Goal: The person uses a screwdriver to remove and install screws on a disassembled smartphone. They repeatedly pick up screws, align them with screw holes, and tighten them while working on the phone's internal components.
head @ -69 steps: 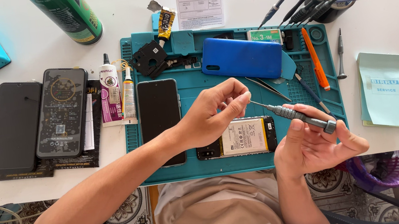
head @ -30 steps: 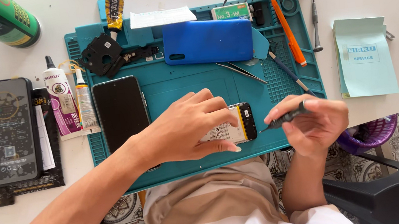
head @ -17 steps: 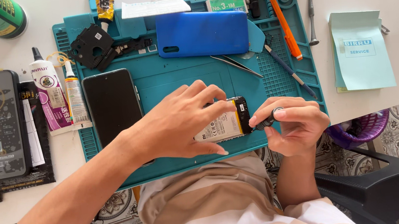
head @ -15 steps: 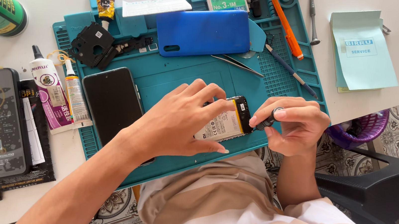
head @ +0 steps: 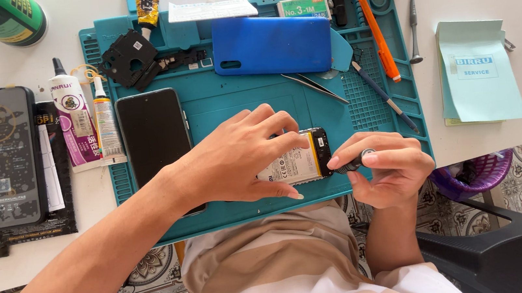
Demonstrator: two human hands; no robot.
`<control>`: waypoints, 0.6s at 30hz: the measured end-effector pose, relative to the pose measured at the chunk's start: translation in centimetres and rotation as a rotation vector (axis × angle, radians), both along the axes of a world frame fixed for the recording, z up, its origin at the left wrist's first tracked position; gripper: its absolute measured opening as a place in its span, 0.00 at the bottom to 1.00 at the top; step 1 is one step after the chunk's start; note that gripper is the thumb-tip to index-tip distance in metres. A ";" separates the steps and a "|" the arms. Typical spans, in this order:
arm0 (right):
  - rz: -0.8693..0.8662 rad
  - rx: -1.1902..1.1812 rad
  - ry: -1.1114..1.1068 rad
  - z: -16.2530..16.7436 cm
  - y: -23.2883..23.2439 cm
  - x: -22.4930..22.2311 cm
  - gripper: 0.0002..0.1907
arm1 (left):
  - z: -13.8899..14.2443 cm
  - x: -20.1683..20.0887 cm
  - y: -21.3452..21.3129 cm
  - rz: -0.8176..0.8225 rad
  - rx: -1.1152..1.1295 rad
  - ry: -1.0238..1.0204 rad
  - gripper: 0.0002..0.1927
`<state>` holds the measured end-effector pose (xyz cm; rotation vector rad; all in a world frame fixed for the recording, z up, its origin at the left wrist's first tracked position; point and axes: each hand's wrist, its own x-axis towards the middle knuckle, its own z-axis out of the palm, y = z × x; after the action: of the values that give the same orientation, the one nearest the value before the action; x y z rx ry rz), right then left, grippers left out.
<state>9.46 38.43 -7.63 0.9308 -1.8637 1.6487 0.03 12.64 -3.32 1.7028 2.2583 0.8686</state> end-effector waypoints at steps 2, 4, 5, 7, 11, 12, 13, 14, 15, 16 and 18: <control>-0.001 0.018 0.011 0.0 0.0 0.0 0.26 | 0.0 0.1 -0.1 0.000 0.002 -0.003 0.37; 0.000 -0.006 0.007 0.0 0.0 0.0 0.25 | 0.0 0.0 -0.1 0.000 0.005 -0.006 0.36; 0.001 -0.018 0.003 0.0 -0.1 0.1 0.25 | 0.0 0.1 -0.2 0.000 0.010 -0.004 0.36; -0.006 -0.016 0.002 0.0 0.0 0.1 0.24 | 0.0 0.1 -0.2 -0.005 0.019 0.004 0.36; -0.014 -0.010 -0.008 -0.1 -0.3 0.2 0.25 | 0.0 0.2 -0.4 -0.007 0.036 0.014 0.35; 0.001 -0.046 -0.014 -0.1 -0.4 0.3 0.26 | 0.0 0.2 -0.4 -0.008 0.048 0.020 0.34; 0.016 -0.081 -0.018 -0.1 -0.4 0.3 0.27 | 0.0 0.1 -0.4 -0.008 0.061 0.028 0.33; 0.034 -0.116 -0.021 -0.1 -0.5 0.4 0.28 | 0.1 0.1 -0.4 -0.009 0.085 0.026 0.31; 0.044 -0.128 -0.026 -0.1 -0.6 0.3 0.28 | 0.1 0.2 -0.4 -0.010 0.109 0.025 0.29; 0.056 -0.140 -0.035 -0.1 -0.7 0.4 0.29 | 0.1 0.4 -0.4 -0.009 0.131 0.020 0.27; 0.045 -0.149 -0.052 -0.2 -1.0 0.6 0.29 | 0.1 0.5 -0.6 -0.026 0.171 -0.001 0.21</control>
<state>10.03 37.41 -7.82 0.8812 -1.7366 1.8277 0.50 12.06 -3.19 1.7962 2.2125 1.0844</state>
